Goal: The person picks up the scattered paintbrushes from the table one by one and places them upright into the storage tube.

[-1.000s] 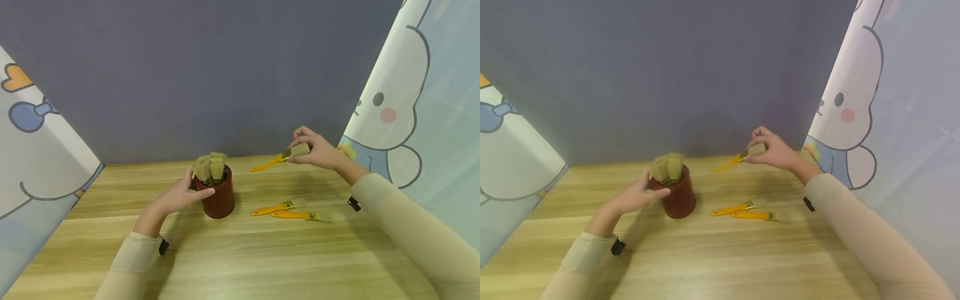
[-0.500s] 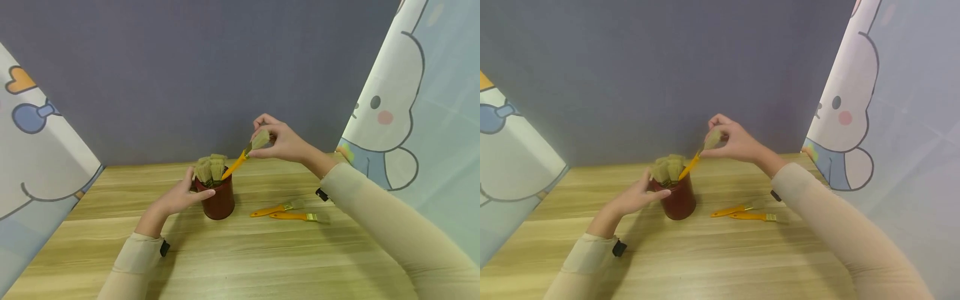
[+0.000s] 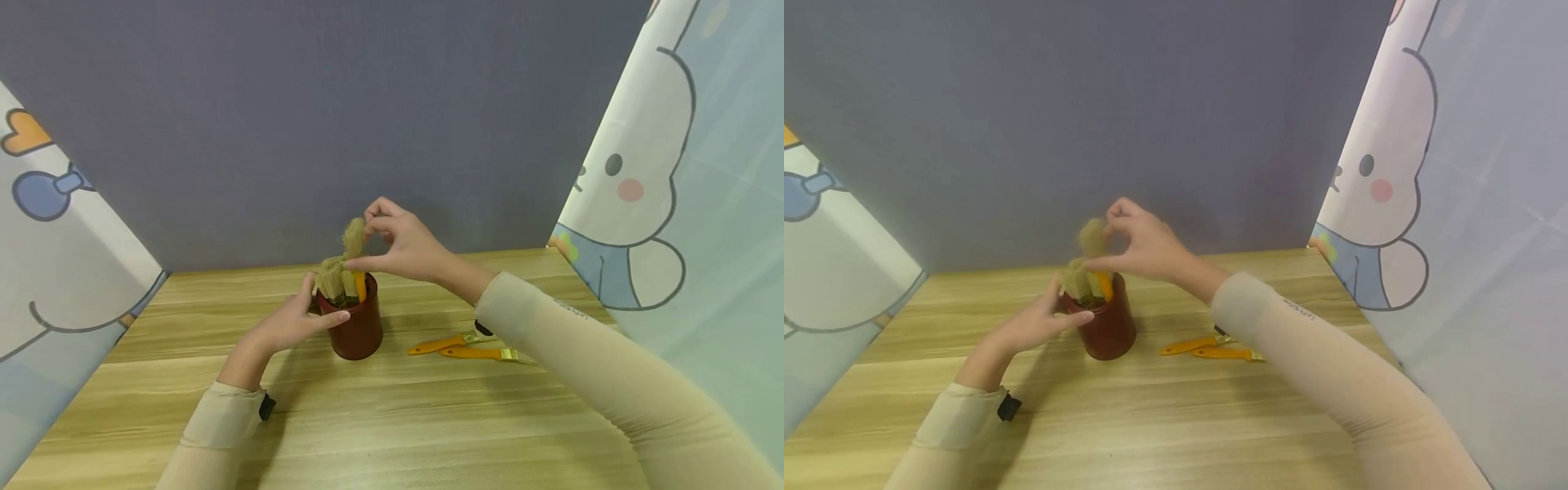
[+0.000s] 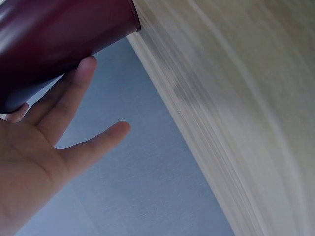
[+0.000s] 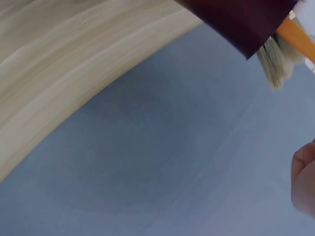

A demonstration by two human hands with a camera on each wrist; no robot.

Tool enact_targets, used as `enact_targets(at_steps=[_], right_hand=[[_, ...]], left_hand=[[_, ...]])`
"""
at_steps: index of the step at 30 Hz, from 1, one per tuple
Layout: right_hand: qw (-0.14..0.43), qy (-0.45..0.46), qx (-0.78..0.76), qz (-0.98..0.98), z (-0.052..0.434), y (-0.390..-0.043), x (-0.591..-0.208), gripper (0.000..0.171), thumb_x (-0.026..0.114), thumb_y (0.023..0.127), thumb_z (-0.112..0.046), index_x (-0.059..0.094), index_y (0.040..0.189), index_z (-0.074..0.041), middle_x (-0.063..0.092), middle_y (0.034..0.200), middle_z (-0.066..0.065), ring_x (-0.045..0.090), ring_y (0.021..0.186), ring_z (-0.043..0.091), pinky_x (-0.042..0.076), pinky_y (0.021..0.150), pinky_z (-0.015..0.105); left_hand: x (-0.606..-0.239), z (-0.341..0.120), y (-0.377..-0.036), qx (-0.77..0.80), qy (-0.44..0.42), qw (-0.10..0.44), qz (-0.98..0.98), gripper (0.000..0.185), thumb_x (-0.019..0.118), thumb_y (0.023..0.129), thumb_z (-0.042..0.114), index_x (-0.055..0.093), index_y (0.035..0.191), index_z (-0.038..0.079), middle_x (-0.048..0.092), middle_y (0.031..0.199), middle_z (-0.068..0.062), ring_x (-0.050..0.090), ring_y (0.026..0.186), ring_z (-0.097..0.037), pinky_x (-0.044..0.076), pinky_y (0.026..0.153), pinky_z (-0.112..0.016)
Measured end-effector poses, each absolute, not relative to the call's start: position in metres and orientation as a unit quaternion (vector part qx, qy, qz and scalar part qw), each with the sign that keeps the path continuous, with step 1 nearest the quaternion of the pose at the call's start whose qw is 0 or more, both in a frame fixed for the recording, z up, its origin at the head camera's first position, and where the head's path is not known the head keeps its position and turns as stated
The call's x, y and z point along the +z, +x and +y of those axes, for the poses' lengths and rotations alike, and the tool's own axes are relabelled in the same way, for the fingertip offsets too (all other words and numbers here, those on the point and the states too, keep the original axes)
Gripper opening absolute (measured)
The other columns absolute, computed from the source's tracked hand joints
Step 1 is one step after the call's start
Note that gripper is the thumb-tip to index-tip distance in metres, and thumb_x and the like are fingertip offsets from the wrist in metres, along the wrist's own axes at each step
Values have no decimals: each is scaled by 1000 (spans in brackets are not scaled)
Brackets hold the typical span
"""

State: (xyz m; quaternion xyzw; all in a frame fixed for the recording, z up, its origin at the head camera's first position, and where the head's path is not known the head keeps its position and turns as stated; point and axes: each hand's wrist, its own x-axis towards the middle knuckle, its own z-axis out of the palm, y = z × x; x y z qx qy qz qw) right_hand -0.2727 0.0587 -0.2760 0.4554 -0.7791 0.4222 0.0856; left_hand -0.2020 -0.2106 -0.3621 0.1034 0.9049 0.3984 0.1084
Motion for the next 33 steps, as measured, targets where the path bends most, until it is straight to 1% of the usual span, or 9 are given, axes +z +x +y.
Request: enact_targets(at_steps=[6, 9, 14, 16, 22, 26, 27, 30, 33], right_hand=[[153, 428, 389, -801, 52, -266, -269, 36, 91, 86, -39, 67, 91, -12, 50, 109, 0, 47, 79, 18, 41, 71, 29], [174, 418, 399, -797, 51, -264, -262, 36, 90, 87, -38, 66, 88, -12, 51, 108, 1, 48, 79, 21, 41, 72, 30], [159, 399, 366, -826, 42, -257, -268, 38, 88, 88, -47, 70, 94, -14, 51, 110, -2, 49, 77, 16, 43, 67, 27], [149, 396, 337, -841, 39, -253, -278, 40, 87, 88, -51, 72, 97, -15, 51, 111, -2, 49, 76, 13, 43, 63, 25], [127, 391, 299, -861, 36, -247, -303, 41, 85, 88, -55, 72, 96, -17, 51, 112, -3, 47, 70, 9, 37, 55, 21], [126, 390, 293, -864, 36, -246, -309, 42, 85, 88, -56, 72, 96, -17, 51, 113, -2, 45, 66, 10, 34, 52, 21], [127, 390, 291, -864, 36, -246, -309, 43, 85, 87, -56, 72, 96, -17, 51, 113, -1, 45, 66, 10, 34, 52, 21], [127, 387, 289, -866, 36, -247, -310, 42, 86, 86, -56, 74, 96, -18, 51, 113, -2, 46, 69, 9, 35, 53, 20], [126, 386, 296, -865, 38, -248, -310, 39, 87, 86, -55, 76, 96, -19, 51, 113, -3, 46, 70, 9, 36, 55, 21]], left_hand=[[-362, -210, -203, 395, 106, 114, 905, 101, 69, 98, 64, 8, 162, 15, 59, 149, -21, 56, 143, -42, 54, 107, -57], [-362, -210, -203, 401, 111, 113, 902, 100, 68, 99, 63, 8, 163, 16, 56, 153, -21, 56, 144, -42, 53, 108, -58], [-361, -211, -202, 408, 117, 106, 899, 84, 70, 100, 58, 19, 152, 17, 66, 138, -15, 61, 138, -38, 55, 105, -55], [-361, -211, -201, 404, 116, 105, 901, 86, 70, 100, 58, 18, 153, 15, 69, 133, -13, 63, 134, -36, 56, 103, -53], [-363, -210, -200, 395, 108, 111, 906, 113, 69, 99, 60, -4, 168, 9, 72, 131, -9, 62, 135, -35, 55, 105, -53], [-363, -211, -200, 396, 107, 113, 905, 116, 69, 99, 60, -9, 169, 10, 72, 131, -8, 61, 136, -35, 55, 105, -53], [-364, -211, -201, 396, 108, 113, 905, 114, 69, 99, 60, -8, 168, 10, 72, 130, -8, 61, 136, -35, 55, 104, -52], [-364, -211, -202, 399, 115, 110, 903, 99, 69, 100, 58, 9, 163, 10, 73, 127, -7, 63, 134, -34, 56, 102, -51], [-365, -210, -203, 404, 124, 103, 900, 74, 69, 101, 55, 26, 143, 12, 74, 122, -7, 65, 130, -33, 56, 98, -48]])
